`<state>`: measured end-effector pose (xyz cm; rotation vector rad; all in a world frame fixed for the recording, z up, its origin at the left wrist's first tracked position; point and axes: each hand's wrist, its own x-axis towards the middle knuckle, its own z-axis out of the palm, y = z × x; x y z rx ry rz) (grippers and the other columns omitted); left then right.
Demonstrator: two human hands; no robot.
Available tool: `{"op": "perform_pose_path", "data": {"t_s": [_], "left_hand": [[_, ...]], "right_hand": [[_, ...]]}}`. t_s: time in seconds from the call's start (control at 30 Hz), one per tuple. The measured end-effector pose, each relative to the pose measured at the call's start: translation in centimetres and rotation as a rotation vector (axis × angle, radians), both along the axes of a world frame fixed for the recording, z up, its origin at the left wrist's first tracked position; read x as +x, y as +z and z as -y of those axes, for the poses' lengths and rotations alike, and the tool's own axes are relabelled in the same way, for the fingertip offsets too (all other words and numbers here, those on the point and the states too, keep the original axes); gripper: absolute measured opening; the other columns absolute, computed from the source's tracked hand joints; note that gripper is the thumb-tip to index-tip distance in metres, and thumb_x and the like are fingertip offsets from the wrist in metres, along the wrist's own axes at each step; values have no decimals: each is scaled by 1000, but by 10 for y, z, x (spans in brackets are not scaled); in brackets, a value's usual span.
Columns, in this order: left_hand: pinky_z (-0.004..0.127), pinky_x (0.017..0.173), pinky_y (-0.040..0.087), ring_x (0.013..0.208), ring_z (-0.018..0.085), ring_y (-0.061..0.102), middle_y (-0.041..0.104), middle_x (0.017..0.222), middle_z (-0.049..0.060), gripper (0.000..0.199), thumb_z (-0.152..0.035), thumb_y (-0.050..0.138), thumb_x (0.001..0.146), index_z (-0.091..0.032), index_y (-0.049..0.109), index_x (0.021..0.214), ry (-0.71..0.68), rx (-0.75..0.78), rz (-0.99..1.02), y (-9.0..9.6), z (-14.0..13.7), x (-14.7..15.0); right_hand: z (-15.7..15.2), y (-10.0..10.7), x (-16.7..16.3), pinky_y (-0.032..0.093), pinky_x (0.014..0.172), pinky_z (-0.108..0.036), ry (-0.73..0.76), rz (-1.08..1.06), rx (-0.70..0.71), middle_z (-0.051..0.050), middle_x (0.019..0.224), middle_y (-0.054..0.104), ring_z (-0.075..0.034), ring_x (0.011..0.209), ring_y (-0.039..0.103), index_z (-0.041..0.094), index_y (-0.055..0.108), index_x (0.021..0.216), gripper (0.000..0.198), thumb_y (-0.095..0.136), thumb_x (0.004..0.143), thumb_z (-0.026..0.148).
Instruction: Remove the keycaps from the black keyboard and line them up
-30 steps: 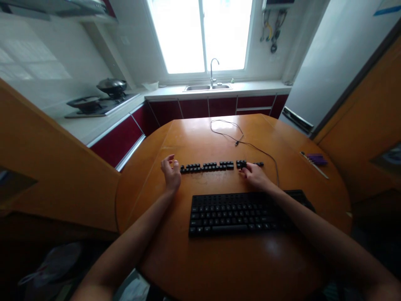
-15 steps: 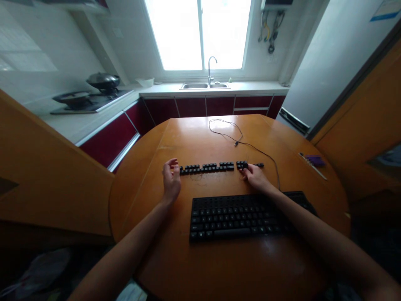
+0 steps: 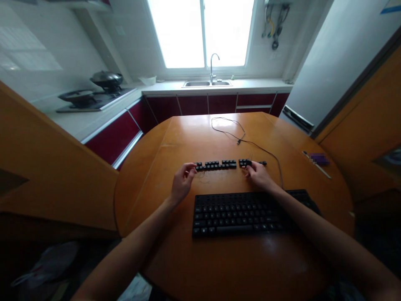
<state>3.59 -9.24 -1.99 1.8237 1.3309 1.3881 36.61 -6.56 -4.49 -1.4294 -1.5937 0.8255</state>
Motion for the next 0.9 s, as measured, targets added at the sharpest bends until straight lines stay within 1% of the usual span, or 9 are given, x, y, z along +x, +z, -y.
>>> {"op": "perform_pose_path", "data": {"t_s": [0.07, 0.17, 0.27, 0.37, 0.47, 0.53, 0.67, 0.8, 0.9], "left_hand": [[27, 65, 46, 72, 15, 61, 66, 79, 2, 21, -37, 54, 94, -20, 67, 99, -156, -39, -94, 4, 4, 1], [26, 64, 46, 71, 15, 61, 68, 77, 3, 21, -34, 55, 94, -19, 69, 95, -387, -69, -223, 9, 10, 2], [27, 66, 46, 73, 15, 62, 69, 81, 4, 22, -32, 53, 96, -18, 71, 97, -506, -80, -303, 11, 14, 4], [26, 65, 44, 73, 14, 59, 68, 81, 3, 22, -32, 54, 97, -18, 71, 95, -537, -90, -368, 12, 17, 4], [25, 65, 42, 71, 13, 57, 65, 78, 3, 24, -32, 56, 97, -16, 71, 86, -566, -113, -454, 13, 23, 1], [24, 66, 42, 71, 12, 57, 64, 78, 2, 26, -32, 55, 98, -15, 70, 85, -577, -130, -493, 15, 29, 0], [25, 68, 43, 74, 13, 58, 64, 81, 3, 25, -33, 54, 99, -16, 69, 88, -555, -153, -534, 21, 44, -1], [28, 78, 47, 84, 15, 59, 64, 89, 4, 19, -31, 55, 99, -19, 70, 97, -508, -177, -534, 26, 58, -5], [30, 85, 49, 93, 17, 60, 63, 97, 5, 16, -29, 57, 98, -21, 71, 101, -429, -202, -465, 22, 72, -14]], "right_hand": [[12, 13, -7, 47, 58, -29, 13, -30, 22, -6, 75, 71, -19, 63, 64, 17, 67, 86, 22, 53, 90, 33], [39, 32, -29, 47, 60, -31, 65, -80, 48, -7, 76, 70, -19, 64, 63, 17, 65, 80, 25, 52, 92, 34], [66, 44, -61, 45, 59, -30, 135, -88, 37, -5, 73, 68, -20, 67, 62, 19, 63, 80, 22, 54, 93, 34], [84, 45, -89, 42, 61, -30, 231, -36, 69, -4, 74, 66, -20, 69, 60, 20, 61, 79, 19, 53, 94, 28], [92, 38, -103, 41, 65, -30, 279, -24, 83, -4, 77, 65, -19, 72, 59, 19, 58, 77, 19, 52, 95, 23], [94, 32, -104, 40, 64, -30, 291, -71, 48, -3, 75, 64, -19, 71, 58, 19, 57, 76, 19, 53, 95, 22], [95, 21, -101, 41, 65, -29, 283, -171, -16, -2, 74, 64, -18, 70, 58, 19, 58, 76, 21, 53, 96, 24], [96, 20, -100, 42, 67, -30, 290, -196, -1, -3, 76, 65, -18, 72, 59, 19, 59, 78, 20, 53, 96, 23], [97, 21, -100, 42, 67, -30, 298, -204, -2, -3, 76, 65, -18, 72, 60, 19, 59, 78, 20, 53, 96, 23]]}}
